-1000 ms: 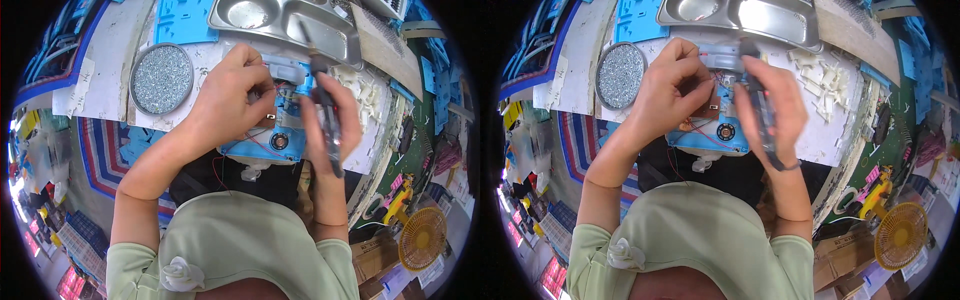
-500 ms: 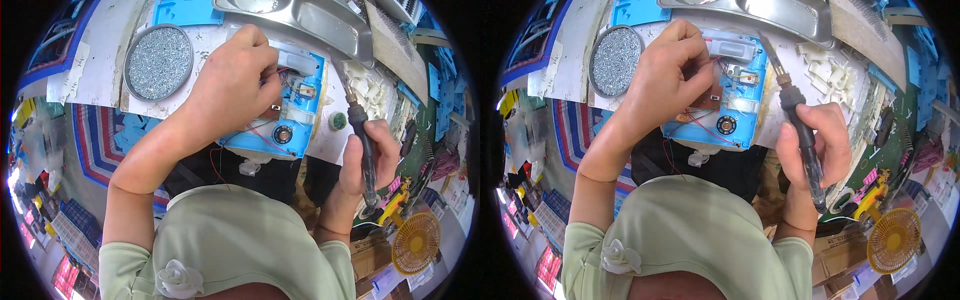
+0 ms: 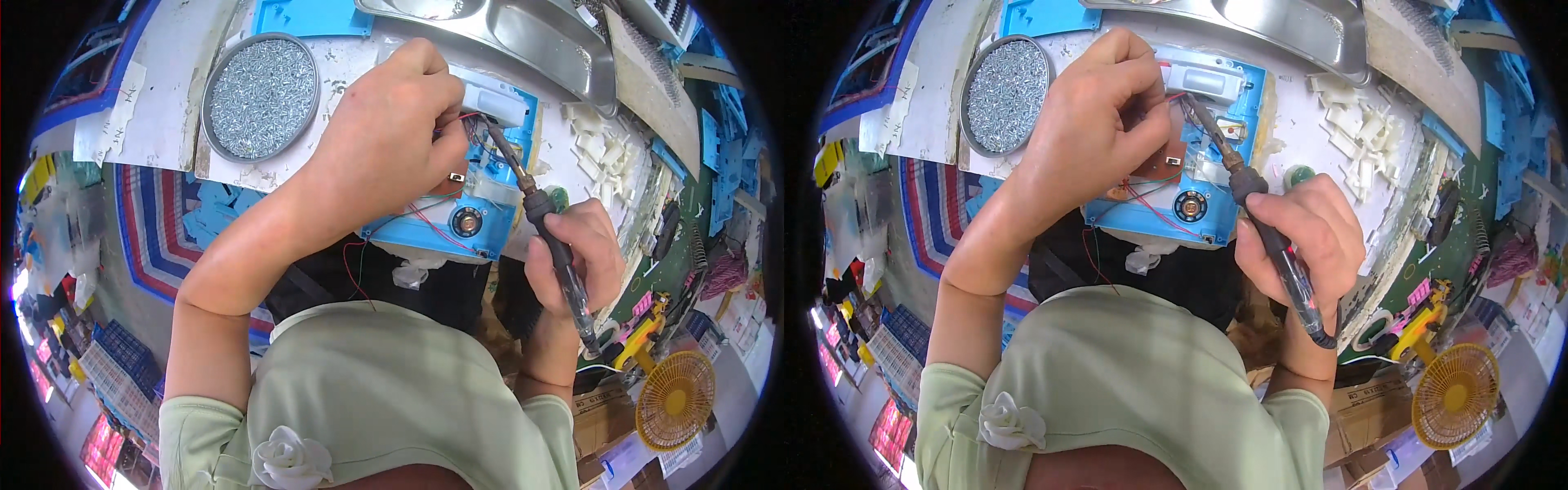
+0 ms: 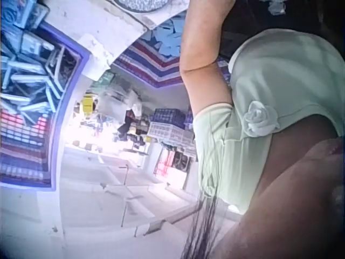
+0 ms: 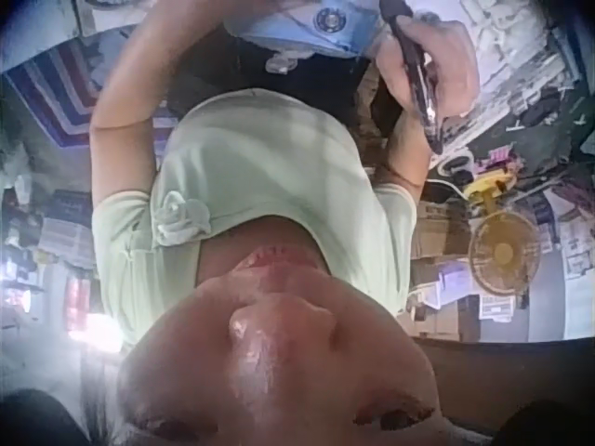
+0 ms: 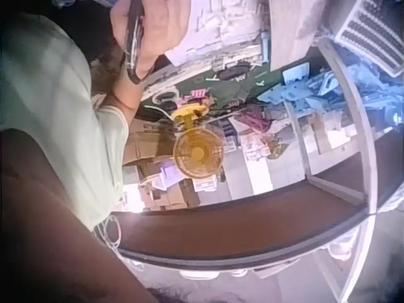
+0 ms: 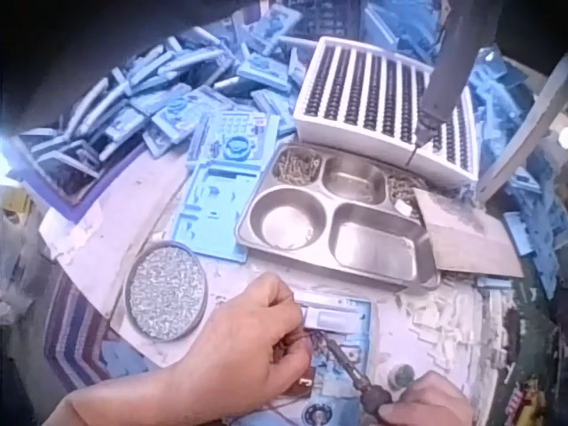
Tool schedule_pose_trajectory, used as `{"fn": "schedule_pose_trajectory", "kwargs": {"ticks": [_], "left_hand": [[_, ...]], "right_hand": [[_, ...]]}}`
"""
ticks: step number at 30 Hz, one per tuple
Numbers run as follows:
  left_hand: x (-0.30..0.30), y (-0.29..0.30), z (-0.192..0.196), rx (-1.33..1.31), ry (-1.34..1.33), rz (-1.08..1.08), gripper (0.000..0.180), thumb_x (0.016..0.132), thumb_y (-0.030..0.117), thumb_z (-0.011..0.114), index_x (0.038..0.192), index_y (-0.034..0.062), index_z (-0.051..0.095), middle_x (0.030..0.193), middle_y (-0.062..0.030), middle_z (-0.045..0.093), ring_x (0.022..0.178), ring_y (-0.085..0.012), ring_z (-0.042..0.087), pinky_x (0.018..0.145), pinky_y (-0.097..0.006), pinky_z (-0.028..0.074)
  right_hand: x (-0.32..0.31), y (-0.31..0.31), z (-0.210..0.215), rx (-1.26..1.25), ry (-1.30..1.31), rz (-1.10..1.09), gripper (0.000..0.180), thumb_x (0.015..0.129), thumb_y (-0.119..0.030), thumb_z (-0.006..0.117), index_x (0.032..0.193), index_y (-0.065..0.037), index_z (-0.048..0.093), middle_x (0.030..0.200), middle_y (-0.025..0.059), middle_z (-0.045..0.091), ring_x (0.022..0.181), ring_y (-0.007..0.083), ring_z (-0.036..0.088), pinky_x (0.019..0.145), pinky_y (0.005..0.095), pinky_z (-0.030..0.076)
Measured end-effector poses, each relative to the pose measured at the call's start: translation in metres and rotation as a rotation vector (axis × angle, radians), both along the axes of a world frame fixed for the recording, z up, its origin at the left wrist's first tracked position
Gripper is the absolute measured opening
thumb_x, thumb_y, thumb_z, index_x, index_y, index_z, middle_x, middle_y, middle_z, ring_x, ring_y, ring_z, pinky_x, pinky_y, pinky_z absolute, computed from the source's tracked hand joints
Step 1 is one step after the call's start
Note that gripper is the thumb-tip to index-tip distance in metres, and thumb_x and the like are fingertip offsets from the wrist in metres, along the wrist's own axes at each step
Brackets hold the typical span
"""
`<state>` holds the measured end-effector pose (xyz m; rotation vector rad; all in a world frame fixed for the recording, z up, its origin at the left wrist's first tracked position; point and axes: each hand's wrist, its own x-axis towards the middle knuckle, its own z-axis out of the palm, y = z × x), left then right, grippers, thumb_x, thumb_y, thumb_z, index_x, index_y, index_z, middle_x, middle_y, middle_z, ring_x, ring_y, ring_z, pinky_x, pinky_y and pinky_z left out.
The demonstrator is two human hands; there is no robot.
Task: Assembling the internal components of an electronic toy, including placing a speaker and soldering wires to a circuit board.
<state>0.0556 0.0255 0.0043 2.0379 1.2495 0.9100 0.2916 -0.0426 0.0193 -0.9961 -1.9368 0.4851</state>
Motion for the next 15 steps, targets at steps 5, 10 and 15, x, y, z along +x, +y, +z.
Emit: {"fn": "schedule_pose_trajectory", "kwargs": {"ticks": [5,10,15], "left_hand": [[0.0001,-0.0006,0.0007,-0.001,0.005,0.004,0.01,0.078,0.003,0.068,0.076,-0.0023,0.06,0.086,-0.011,0.056,0.07,-0.0254,0.059,0.061,-0.035,0.049],[0.0005,-0.0005,0.0013,-0.017,-0.001,0.005,0.011,0.079,0.004,0.069,0.076,-0.0017,0.06,0.086,-0.0106,0.056,0.07,-0.0252,0.059,0.06,-0.035,0.049],[0.0006,0.0004,-0.0004,0.021,0.014,0.007,0.013,0.079,0.005,0.071,0.075,-0.0016,0.06,0.085,-0.0101,0.056,0.069,-0.025,0.058,0.059,-0.034,0.048]], "right_hand": [[-0.0007,0.0023,-0.003,0.027,-0.01,-0.008,0.032,0.074,0.0,0.08,0.103,-0.002,0.067,0.07,0.0091,0.061,0.058,0.025,0.053,0.055,0.0336,0.043],[-0.001,0.002,-0.0022,0.02,-0.016,-0.001,0.032,0.074,0.0,0.08,0.103,-0.002,0.067,0.07,0.009,0.061,0.058,0.025,0.054,0.055,0.0338,0.043],[-0.002,0.0034,-0.0018,0.026,-0.02,0.004,0.032,0.073,0.002,0.079,0.103,-0.003,0.068,0.071,0.0083,0.062,0.059,0.0248,0.054,0.056,0.0335,0.044]]}}
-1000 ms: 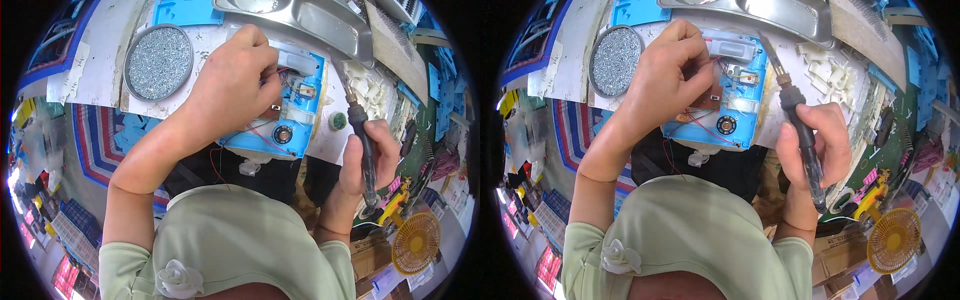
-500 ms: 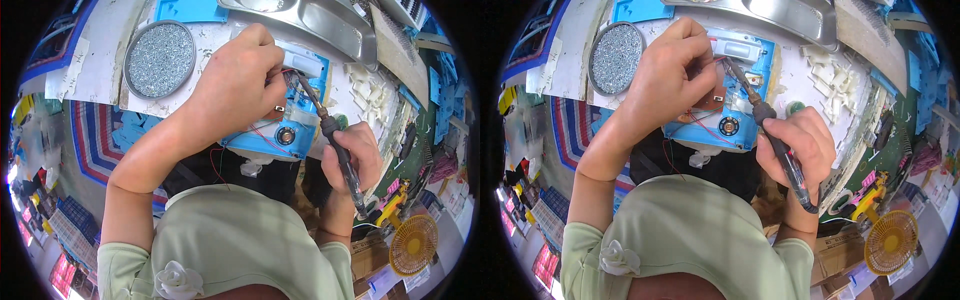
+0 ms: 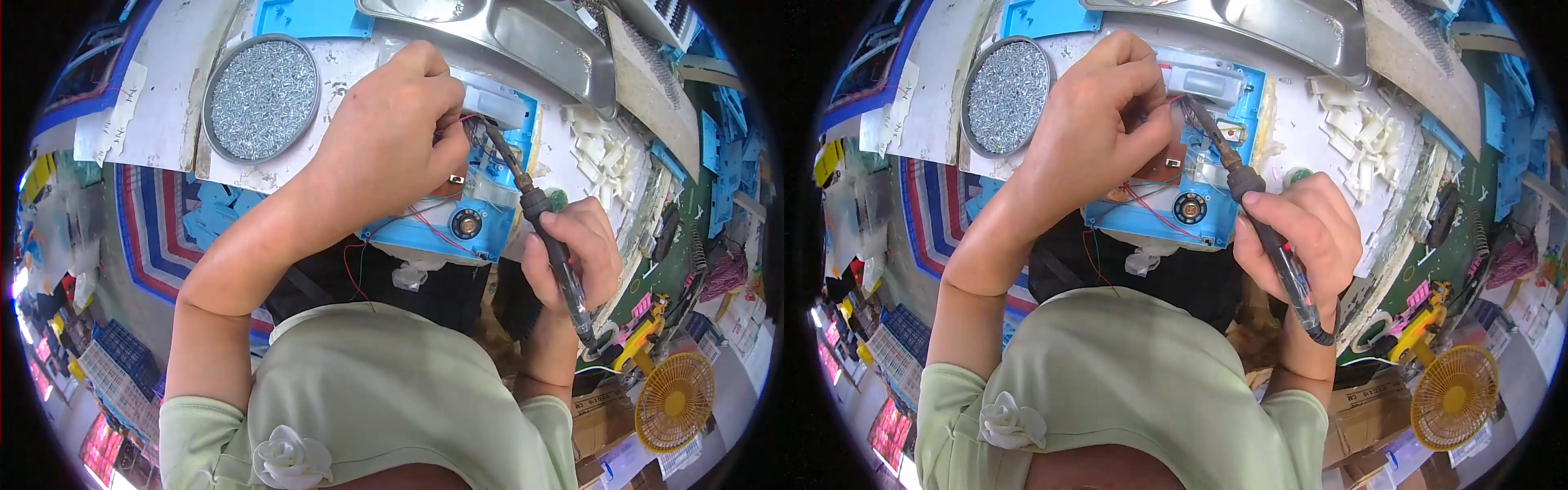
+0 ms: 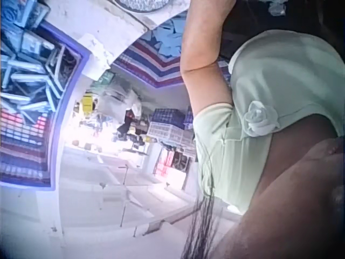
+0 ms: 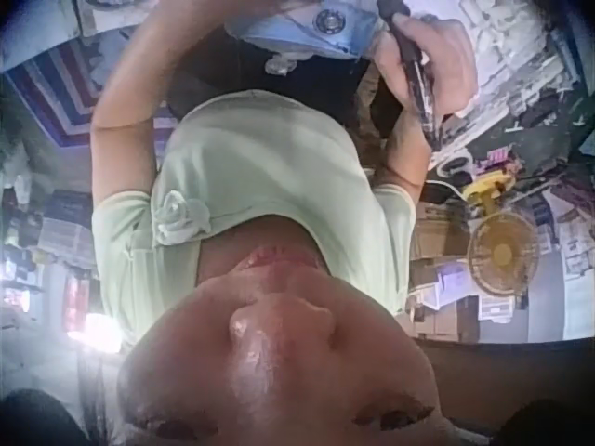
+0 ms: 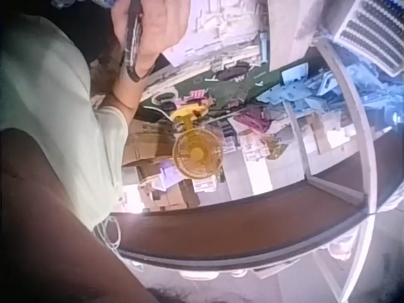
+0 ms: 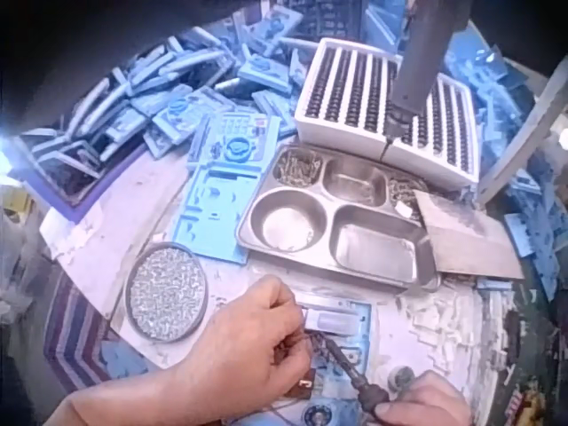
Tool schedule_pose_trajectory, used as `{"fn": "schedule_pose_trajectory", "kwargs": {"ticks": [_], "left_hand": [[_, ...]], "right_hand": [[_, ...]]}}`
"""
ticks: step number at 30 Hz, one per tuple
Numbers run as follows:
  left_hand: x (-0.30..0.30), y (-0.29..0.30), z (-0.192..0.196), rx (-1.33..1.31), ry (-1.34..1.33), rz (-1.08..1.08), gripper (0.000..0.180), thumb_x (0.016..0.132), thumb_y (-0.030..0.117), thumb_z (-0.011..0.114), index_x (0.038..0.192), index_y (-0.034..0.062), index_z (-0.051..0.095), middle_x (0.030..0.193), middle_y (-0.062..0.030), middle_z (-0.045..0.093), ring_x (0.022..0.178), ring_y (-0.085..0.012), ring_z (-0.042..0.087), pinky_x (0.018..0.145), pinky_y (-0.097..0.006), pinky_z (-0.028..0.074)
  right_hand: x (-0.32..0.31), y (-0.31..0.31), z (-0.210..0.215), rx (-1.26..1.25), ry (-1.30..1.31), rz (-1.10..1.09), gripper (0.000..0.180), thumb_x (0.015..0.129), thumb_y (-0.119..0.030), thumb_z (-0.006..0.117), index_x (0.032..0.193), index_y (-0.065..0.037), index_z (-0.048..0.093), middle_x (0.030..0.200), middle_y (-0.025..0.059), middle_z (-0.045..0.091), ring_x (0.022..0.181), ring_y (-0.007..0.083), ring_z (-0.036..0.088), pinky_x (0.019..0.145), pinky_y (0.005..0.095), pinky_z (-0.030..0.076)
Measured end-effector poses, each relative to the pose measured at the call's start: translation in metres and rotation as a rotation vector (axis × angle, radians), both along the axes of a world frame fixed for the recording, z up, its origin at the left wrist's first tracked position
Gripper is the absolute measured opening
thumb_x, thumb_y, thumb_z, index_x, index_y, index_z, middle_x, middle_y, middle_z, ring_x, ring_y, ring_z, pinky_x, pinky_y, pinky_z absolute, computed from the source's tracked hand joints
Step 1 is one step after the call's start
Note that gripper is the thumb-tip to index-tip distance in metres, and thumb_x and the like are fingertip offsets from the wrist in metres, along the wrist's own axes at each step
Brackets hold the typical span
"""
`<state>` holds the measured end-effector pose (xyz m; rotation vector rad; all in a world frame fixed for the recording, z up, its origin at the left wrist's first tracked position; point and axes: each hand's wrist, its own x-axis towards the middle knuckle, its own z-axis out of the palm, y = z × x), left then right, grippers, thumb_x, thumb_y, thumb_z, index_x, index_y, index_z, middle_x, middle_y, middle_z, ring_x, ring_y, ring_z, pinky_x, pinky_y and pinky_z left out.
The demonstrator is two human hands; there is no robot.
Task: Assembling the internal components of an electronic toy, including placing a speaker and soldering wires to a circuit board.
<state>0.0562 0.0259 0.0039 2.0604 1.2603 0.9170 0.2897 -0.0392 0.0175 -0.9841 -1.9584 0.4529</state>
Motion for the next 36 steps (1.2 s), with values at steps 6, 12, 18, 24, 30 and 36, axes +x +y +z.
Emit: {"fn": "schedule_pose_trajectory", "kwargs": {"ticks": [6,12,18,24,30,36], "left_hand": [[0.0,0.0,0.002,-0.027,0.002,-0.004,0.014,0.078,0.006,0.072,0.076,-0.0016,0.061,0.085,-0.0102,0.056,0.07,-0.0258,0.059,0.06,-0.035,0.049],[0.0,0.0,0.001,-0.026,-0.006,-0.009,0.013,0.077,0.005,0.072,0.077,-0.0015,0.062,0.085,-0.0105,0.056,0.071,-0.0261,0.06,0.062,-0.035,0.049],[0.0,0.001,0.002,-0.023,0.009,-0.011,0.014,0.078,0.006,0.073,0.076,-0.0015,0.061,0.085,-0.0107,0.056,0.072,-0.026,0.06,0.062,-0.035,0.049],[-0.001,0.002,0.002,-0.016,0.027,-0.01,0.015,0.078,0.007,0.073,0.076,-0.0019,0.06,0.085,-0.0103,0.056,0.071,-0.0252,0.059,0.061,-0.034,0.049],[0.002,0.001,0.001,-0.004,0.026,0.009,0.015,0.079,0.006,0.072,0.077,-0.0022,0.06,0.085,-0.0099,0.056,0.068,-0.0244,0.059,0.059,-0.034,0.05],[0.003,0.001,0.0,0.031,0.033,0.026,0.015,0.079,0.006,0.071,0.076,-0.0014,0.059,0.086,-0.0104,0.056,0.068,-0.0253,0.059,0.06,-0.035,0.051]], "right_hand": [[0.004,0.002,0.001,0.024,-0.042,0.022,0.036,0.07,0.004,0.08,0.103,-0.004,0.07,0.072,0.0078,0.062,0.062,0.0247,0.056,0.058,0.033,0.045],[0.011,0.0,0.002,-0.012,-0.015,0.026,0.036,0.07,0.003,0.081,0.104,-0.003,0.07,0.072,0.0088,0.063,0.062,0.025,0.056,0.058,0.0338,0.045],[0.013,-0.002,0.002,-0.034,0.006,0.027,0.034,0.072,0.001,0.079,0.105,-0.001,0.069,0.071,0.0104,0.063,0.06,0.0251,0.056,0.056,0.0341,0.044],[0.014,0.0,0.003,-0.058,-0.004,0.035,0.033,0.072,0.001,0.079,0.103,-0.001,0.069,0.071,0.0105,0.063,0.059,0.0252,0.056,0.056,0.0341,0.044],[0.012,0.004,-0.001,-0.061,-0.011,0.033,0.032,0.072,0.001,0.079,0.102,-0.001,0.069,0.071,0.0102,0.062,0.059,0.025,0.055,0.055,0.0341,0.044],[0.009,0.008,-0.003,-0.05,0.004,0.042,0.033,0.071,0.001,0.08,0.102,-0.001,0.069,0.07,0.0102,0.062,0.058,0.0248,0.054,0.055,0.0338,0.043]]}}
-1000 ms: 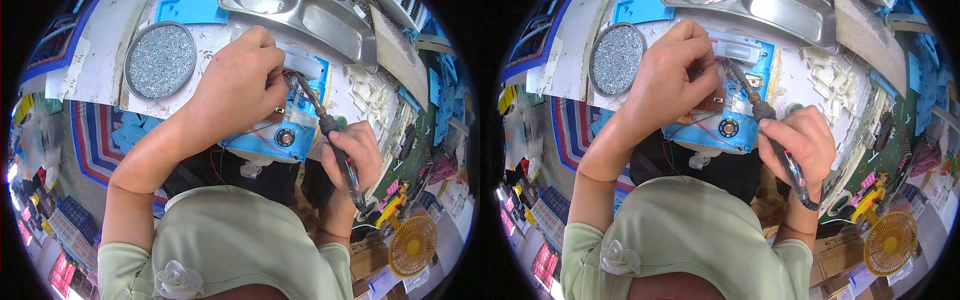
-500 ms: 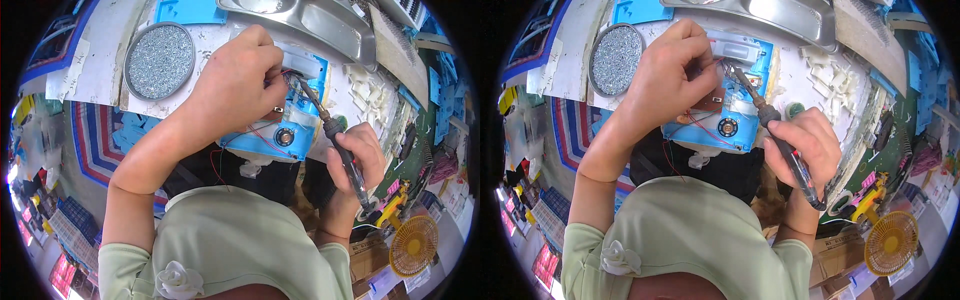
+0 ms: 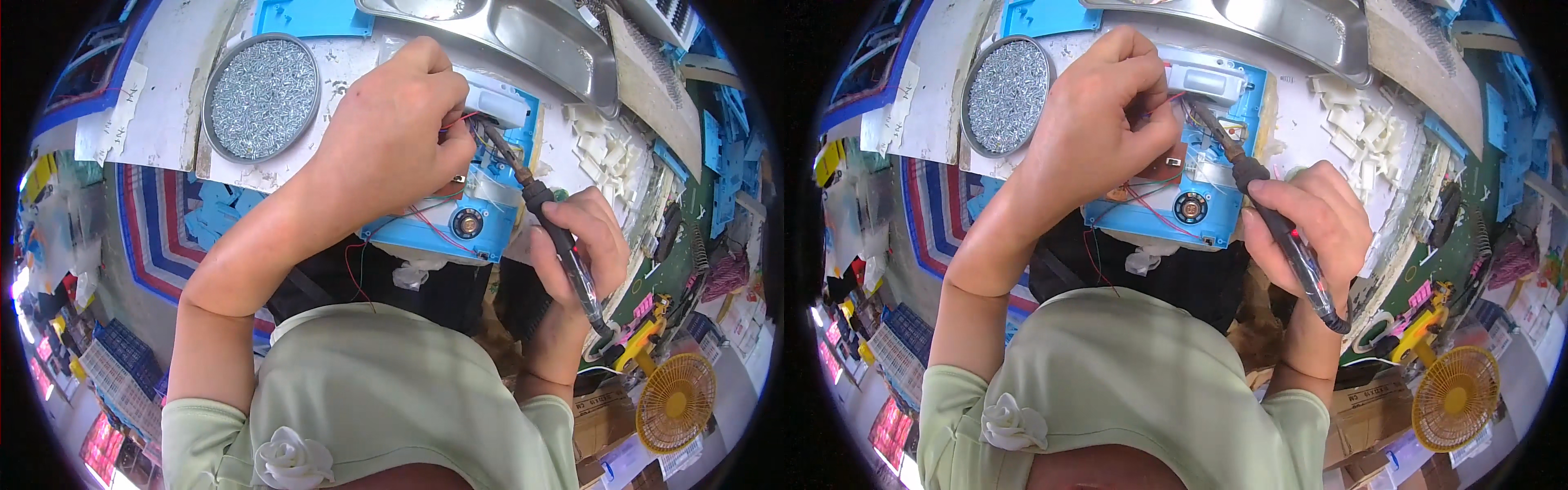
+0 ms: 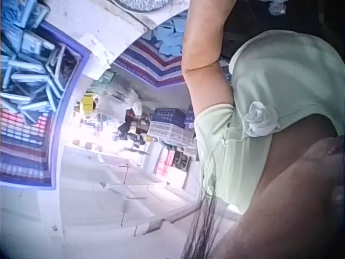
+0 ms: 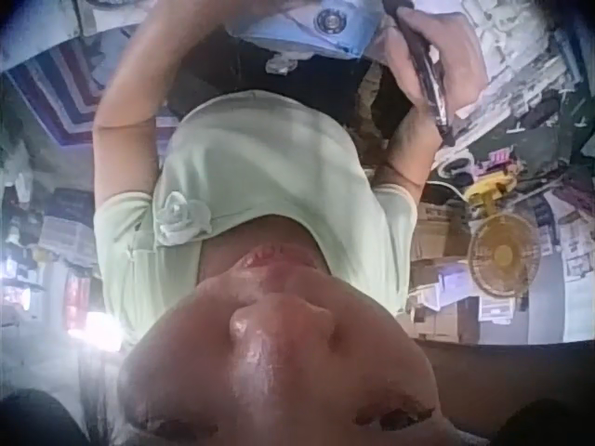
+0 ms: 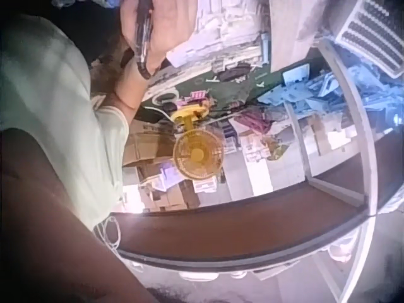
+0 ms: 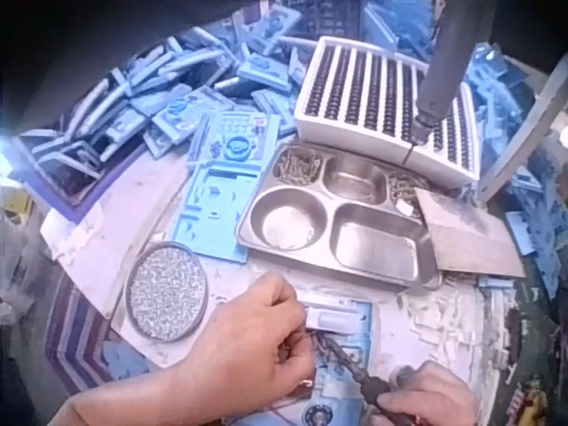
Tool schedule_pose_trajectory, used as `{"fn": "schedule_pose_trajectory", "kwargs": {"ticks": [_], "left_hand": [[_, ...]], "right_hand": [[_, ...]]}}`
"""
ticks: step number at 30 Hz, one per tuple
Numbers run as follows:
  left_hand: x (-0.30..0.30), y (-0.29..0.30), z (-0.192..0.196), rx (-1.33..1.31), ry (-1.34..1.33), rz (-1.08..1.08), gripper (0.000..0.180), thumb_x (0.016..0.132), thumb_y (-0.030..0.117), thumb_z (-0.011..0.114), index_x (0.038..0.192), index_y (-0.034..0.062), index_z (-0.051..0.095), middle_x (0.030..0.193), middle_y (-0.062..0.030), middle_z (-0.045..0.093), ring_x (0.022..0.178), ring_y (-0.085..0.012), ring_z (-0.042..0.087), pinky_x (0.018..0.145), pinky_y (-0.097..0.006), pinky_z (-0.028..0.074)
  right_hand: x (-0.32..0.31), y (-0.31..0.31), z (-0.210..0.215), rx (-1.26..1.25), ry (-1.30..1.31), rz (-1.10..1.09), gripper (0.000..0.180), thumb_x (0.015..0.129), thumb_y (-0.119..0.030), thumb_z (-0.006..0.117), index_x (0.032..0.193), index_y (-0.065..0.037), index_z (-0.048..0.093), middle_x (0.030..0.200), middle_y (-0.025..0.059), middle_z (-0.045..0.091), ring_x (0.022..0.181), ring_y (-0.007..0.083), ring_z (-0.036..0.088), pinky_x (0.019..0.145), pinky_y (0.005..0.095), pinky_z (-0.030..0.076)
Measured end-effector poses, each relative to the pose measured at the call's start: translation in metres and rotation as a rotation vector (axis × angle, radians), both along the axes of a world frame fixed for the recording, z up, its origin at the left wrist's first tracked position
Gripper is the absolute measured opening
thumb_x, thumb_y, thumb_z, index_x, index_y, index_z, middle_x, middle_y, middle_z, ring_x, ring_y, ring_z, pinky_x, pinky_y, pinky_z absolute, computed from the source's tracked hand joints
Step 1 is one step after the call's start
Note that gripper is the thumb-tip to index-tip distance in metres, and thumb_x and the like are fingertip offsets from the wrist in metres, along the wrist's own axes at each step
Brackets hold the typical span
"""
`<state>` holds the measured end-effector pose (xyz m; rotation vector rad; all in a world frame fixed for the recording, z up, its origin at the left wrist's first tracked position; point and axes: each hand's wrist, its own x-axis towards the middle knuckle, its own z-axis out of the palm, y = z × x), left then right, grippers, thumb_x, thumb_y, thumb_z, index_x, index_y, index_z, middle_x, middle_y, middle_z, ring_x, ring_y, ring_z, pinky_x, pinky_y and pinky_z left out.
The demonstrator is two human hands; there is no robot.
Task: Assembling the internal components of an electronic toy, including placing a speaker and soldering wires to a circuit board.
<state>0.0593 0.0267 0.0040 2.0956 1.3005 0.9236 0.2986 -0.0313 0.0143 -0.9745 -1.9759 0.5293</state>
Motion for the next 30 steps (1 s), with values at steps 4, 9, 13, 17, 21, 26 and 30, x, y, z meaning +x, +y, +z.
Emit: {"fn": "schedule_pose_trajectory", "kwargs": {"ticks": [4,9,13,17,21,26,30], "left_hand": [[0.001,0.0,0.004,-0.006,0.048,-0.012,0.009,0.076,0.007,0.066,0.077,-0.0017,0.065,0.089,-0.0168,0.06,0.078,-0.0365,0.064,0.073,-0.045,0.054],[0.001,0.0,0.003,0.018,0.059,-0.019,0.009,0.076,0.006,0.065,0.077,-0.0024,0.065,0.09,-0.0172,0.06,0.078,-0.0367,0.064,0.073,-0.045,0.054],[0.002,0.001,-0.002,0.061,0.016,-0.002,0.013,0.076,0.006,0.069,0.076,-0.0005,0.057,0.087,-0.0117,0.056,0.07,-0.0303,0.059,0.063,-0.038,0.051],[0.002,0.0,-0.001,0.042,0.021,0.01,0.014,0.076,0.006,0.069,0.075,-0.0004,0.057,0.087,-0.012,0.056,0.071,-0.0306,0.059,0.064,-0.039,0.05],[0.003,0.0,-0.001,0.054,0.028,0.01,0.015,0.076,0.005,0.069,0.075,-0.0003,0.056,0.087,-0.0124,0.056,0.072,-0.0315,0.059,0.065,-0.039,0.05],[0.003,0.0,0.0,0.055,0.03,0.008,0.016,0.075,0.005,0.07,0.075,-0.0003,0.055,0.087,-0.0129,0.056,0.072,-0.0324,0.059,0.065,-0.039,0.05],[0.003,-0.001,0.0,0.043,0.033,0.014,0.016,0.075,0.005,0.071,0.075,-0.0004,0.055,0.087,-0.013,0.055,0.072,-0.0325,0.059,0.066,-0.039,0.05]], "right_hand": [[-0.001,0.001,0.001,0.007,-0.005,-0.002,0.033,0.071,0.002,0.08,0.102,-0.001,0.069,0.07,0.0105,0.061,0.058,0.0248,0.055,0.055,0.0334,0.043],[-0.001,0.0,0.003,-0.014,-0.01,-0.009,0.034,0.071,0.002,0.08,0.103,0.0,0.069,0.071,0.0107,0.062,0.059,0.0248,0.056,0.056,0.0334,0.043],[0.0,-0.001,0.003,-0.032,-0.008,-0.026,0.035,0.072,0.002,0.081,0.104,0.0,0.069,0.072,0.0107,0.063,0.061,0.0245,0.057,0.057,0.0331,0.044],[0.001,-0.002,0.004,-0.045,-0.013,-0.016,0.036,0.072,0.001,0.082,0.106,0.0,0.069,0.073,0.0106,0.064,0.062,0.0242,0.058,0.058,0.033,0.044],[0.001,-0.002,0.004,-0.054,-0.005,-0.016,0.037,0.073,0.001,0.082,0.107,0.001,0.068,0.073,0.0103,0.064,0.062,0.0238,0.058,0.059,0.033,0.045],[0.005,-0.006,0.005,-0.051,-0.004,-0.003,0.036,0.073,0.002,0.081,0.106,0.001,0.068,0.072,0.0104,0.063,0.062,0.0242,0.057,0.059,0.0332,0.045],[0.008,-0.01,0.008,-0.049,0.002,-0.006,0.036,0.073,0.002,0.081,0.107,0.001,0.068,0.071,0.0106,0.063,0.061,0.0244,0.057,0.059,0.0334,0.045]]}}
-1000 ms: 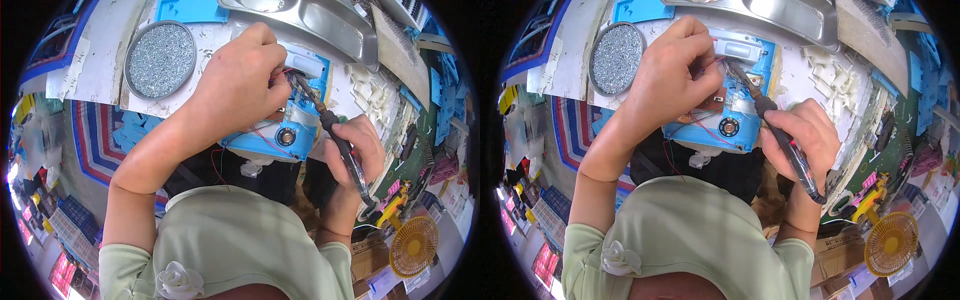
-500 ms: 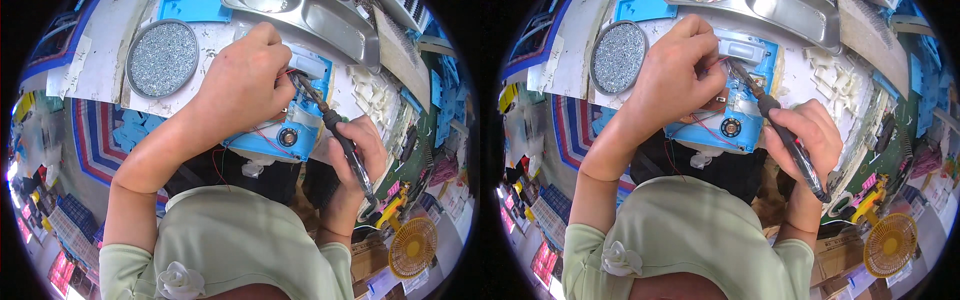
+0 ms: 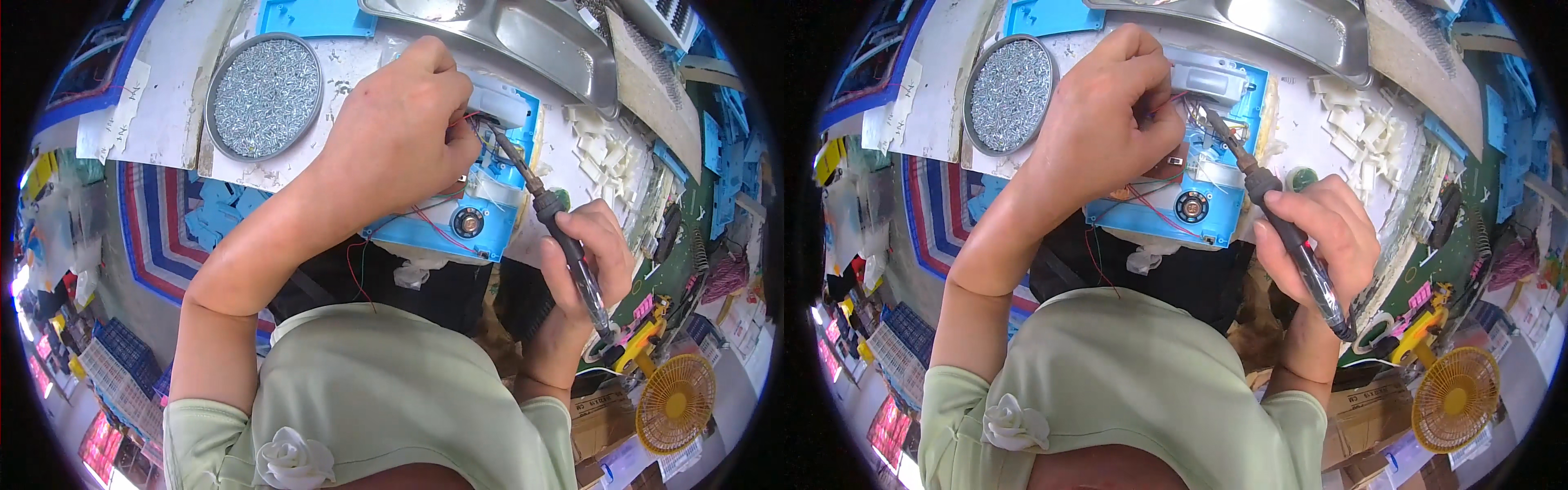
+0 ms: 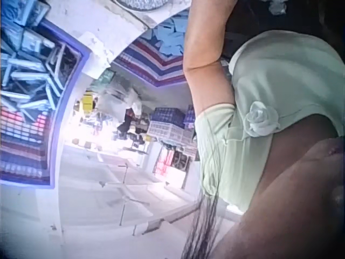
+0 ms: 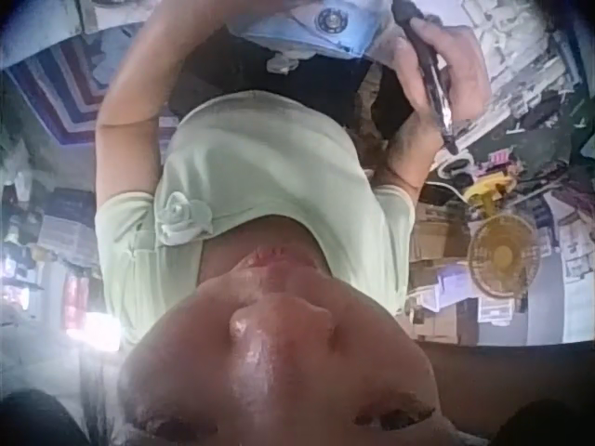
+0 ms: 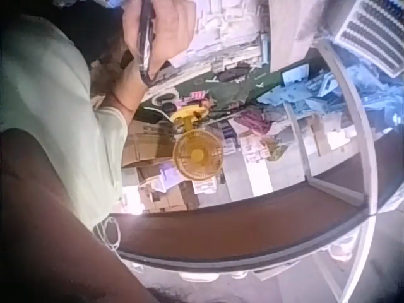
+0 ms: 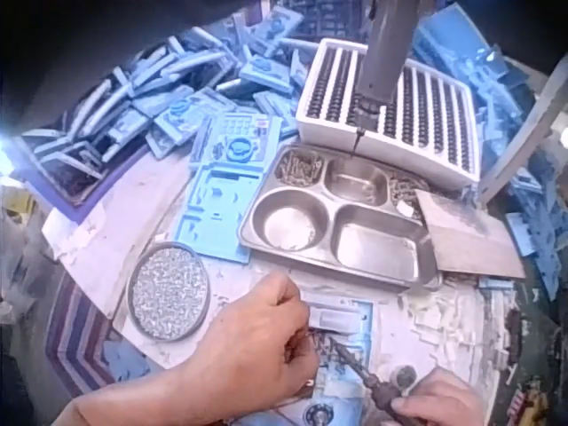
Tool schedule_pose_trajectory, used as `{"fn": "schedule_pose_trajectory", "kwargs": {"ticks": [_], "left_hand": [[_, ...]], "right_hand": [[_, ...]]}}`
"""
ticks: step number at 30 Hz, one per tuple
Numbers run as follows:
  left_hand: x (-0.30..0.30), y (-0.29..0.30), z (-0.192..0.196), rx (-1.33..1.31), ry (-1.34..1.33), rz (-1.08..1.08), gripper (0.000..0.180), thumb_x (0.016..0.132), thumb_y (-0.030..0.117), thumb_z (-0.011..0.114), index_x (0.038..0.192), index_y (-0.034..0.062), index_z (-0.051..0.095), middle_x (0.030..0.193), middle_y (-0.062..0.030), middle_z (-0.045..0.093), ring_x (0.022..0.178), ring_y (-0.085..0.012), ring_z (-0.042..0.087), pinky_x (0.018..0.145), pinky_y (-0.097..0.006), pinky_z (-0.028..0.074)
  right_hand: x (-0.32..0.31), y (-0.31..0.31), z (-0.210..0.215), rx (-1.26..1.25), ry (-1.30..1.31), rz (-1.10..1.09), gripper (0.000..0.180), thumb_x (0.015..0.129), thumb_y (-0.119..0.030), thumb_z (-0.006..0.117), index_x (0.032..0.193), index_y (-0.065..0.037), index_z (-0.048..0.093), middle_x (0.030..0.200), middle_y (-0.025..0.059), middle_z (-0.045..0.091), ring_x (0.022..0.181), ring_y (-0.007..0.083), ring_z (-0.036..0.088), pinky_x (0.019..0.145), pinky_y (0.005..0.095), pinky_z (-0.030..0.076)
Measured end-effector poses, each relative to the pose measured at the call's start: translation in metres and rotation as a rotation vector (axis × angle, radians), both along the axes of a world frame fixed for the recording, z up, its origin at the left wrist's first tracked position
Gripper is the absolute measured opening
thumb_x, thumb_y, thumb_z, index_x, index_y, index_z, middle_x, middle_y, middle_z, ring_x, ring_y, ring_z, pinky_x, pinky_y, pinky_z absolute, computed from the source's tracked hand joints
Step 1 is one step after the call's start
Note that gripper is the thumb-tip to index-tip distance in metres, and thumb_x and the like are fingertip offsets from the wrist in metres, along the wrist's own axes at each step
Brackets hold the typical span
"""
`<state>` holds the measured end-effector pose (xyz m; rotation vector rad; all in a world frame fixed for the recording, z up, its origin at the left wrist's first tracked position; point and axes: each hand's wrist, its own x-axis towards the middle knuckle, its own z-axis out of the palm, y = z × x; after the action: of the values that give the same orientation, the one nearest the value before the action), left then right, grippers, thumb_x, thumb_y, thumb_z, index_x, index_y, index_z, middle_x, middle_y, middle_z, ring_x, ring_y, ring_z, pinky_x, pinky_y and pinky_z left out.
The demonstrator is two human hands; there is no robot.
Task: Assembling the internal components of an electronic toy, including placing a speaker and soldering wires to a circuit board.
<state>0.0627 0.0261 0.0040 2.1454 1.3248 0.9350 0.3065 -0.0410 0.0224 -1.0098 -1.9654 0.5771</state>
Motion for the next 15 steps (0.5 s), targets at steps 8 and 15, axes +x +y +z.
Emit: {"fn": "schedule_pose_trajectory", "kwargs": {"ticks": [8,15], "left_hand": [[-0.0018,0.0002,0.0063,-0.054,0.06,-0.03,0.01,0.075,0.009,0.068,0.077,-0.0011,0.065,0.093,-0.0169,0.061,0.08,-0.0366,0.064,0.074,-0.045,0.055],[-0.0023,-0.0029,0.0029,-0.014,0.022,-0.009,0.017,0.078,0.007,0.073,0.077,0.0,0.058,0.089,-0.0118,0.057,0.07,-0.029,0.06,0.063,-0.036,0.051]], "right_hand": [[0.004,-0.0048,0.0012,0.004,-0.003,-0.016,0.034,0.075,0.002,0.08,0.107,0.002,0.067,0.07,0.0104,0.063,0.062,0.0238,0.058,0.059,0.0327,0.045],[0.0073,-0.0072,0.0004,0.018,0.033,-0.055,0.032,0.075,0.001,0.079,0.105,0.002,0.067,0.07,0.0101,0.062,0.06,0.023,0.056,0.057,0.0321,0.044]]}}
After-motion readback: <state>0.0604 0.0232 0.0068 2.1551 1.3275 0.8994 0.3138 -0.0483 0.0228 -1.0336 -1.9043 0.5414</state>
